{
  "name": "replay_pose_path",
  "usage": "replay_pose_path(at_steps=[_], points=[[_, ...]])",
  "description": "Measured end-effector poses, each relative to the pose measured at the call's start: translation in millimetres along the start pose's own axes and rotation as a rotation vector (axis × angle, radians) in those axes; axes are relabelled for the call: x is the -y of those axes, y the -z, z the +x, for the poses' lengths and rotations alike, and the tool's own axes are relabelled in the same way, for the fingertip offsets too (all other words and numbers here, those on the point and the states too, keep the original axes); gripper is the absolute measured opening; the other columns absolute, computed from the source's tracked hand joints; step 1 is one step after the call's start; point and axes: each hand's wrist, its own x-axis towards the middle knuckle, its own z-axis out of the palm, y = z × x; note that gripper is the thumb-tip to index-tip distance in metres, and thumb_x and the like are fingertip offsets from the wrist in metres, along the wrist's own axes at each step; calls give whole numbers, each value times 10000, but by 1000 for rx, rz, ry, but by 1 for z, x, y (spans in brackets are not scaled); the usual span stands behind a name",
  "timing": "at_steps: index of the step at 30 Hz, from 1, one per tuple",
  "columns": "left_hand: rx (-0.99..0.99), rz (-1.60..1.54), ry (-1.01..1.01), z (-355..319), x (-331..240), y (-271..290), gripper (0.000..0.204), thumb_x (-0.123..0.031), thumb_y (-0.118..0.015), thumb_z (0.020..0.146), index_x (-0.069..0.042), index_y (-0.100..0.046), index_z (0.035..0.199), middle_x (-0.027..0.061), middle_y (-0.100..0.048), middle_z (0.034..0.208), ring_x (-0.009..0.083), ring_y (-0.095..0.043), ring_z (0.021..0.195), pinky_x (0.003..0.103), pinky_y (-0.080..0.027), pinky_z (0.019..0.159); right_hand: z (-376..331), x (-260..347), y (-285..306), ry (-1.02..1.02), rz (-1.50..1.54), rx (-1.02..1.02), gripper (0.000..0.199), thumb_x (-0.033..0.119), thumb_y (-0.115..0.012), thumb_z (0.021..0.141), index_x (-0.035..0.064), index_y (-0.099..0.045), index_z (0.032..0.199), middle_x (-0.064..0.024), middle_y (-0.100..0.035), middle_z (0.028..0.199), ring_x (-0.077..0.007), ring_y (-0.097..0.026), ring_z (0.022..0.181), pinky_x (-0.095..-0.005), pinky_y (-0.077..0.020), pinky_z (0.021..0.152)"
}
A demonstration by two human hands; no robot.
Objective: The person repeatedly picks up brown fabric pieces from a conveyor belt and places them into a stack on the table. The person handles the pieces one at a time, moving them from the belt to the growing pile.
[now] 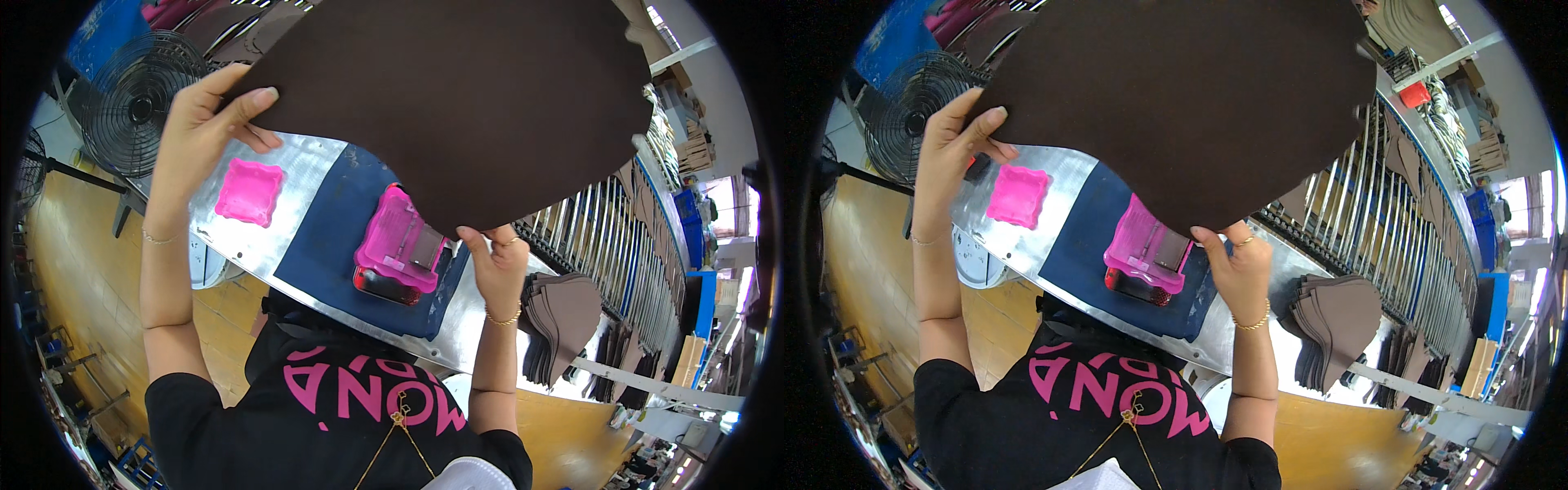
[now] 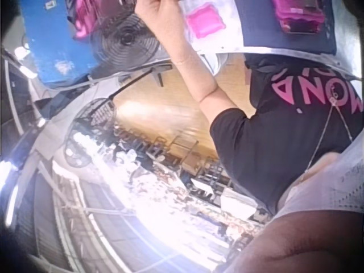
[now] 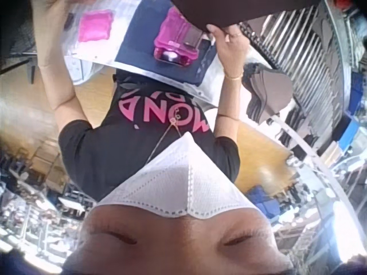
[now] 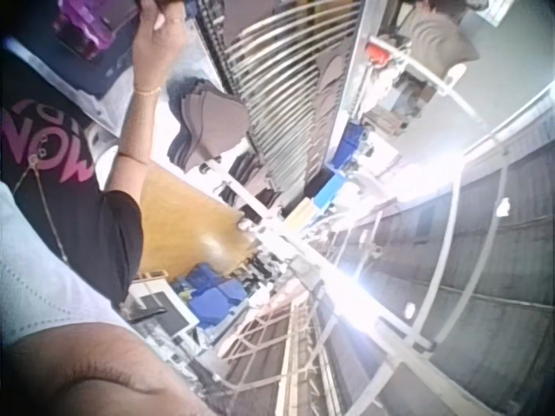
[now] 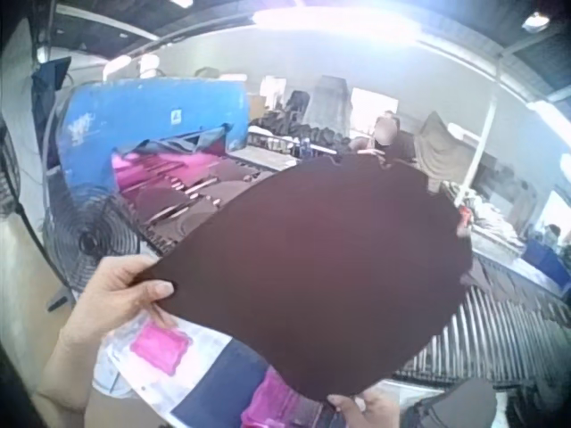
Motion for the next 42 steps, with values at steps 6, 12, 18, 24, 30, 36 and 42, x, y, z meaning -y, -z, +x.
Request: replay_pose_path(at_steps=[6, 12, 18, 24, 30, 36, 42], points=[[-83, 238, -77, -11, 2, 20, 167, -78, -659, 852, 12, -652, 993, 81, -666, 791, 132, -667, 614, 188, -515, 543, -5, -11, -17, 264, -212, -69, 113, 58, -755, 708, 28, -684, 792, -98, -655, 726, -278, -618, 699, -338, -474, 673], [99, 269, -43, -20, 15, 1, 83, -12, -614, 855, 66, -605, 879, 35, -560, 716, 82, -608, 601, 208, -468, 510, -22, -30, 6, 418, -433, -73, 108, 47, -756, 720, 32, -690, 804, -91, -669, 721, -227, -623, 613, -285, -463, 593], [374, 344, -36, -21, 37, -61, 61, -7, -631, 812, 24, -626, 864, 107, -570, 736, 209, -618, 555, 301, -478, 510, -90, -82, 43, 185, -496, -157, 159, -11, -695, 723, 37, -693, 874, -80, -669, 749, -248, -617, 678, -376, -438, 767], [443, 443, -482, -24, 48, -125, 70, -141, -689, 752, -94, -644, 775, 55, -544, 737, 268, -598, 630, 348, -478, 538, -159, -91, 85, -64, -358, -258, 220, 187, -610, 824, -5, -661, 917, -98, -646, 838, -173, -520, 691, -311, -427, 699], [580, 409, -698, -21, 37, -179, 39, -164, -680, 694, -133, -658, 691, 48, -508, 819, 226, -567, 781, 326, -475, 544, -196, -38, 154, -332, -51, -538, 237, 156, -590, 906, -11, -563, 1072, -37, -564, 953, -100, -501, 826, -226, -412, 695], [330, 233, -512, 7, 23, -137, 223, -295, -698, 791, -117, -653, 918, 64, -521, 915, 220, -582, 818, 315, -488, 612, -99, 11, 163, -254, 88, -622, 234, 98, -585, 910, -19, -513, 1099, 5, -512, 867, -69, -474, 766, -209, -414, 676], [167, 204, -185, 5, 63, -53, 320, -263, -712, 798, -98, -631, 1059, 79, -541, 937, 246, -593, 763, 331, -489, 663, 93, -17, 96, -329, 323, -310, 422, 111, -573, 912, -7, -449, 1297, -63, -588, 1090, -89, -551, 883, -235, -444, 693]])
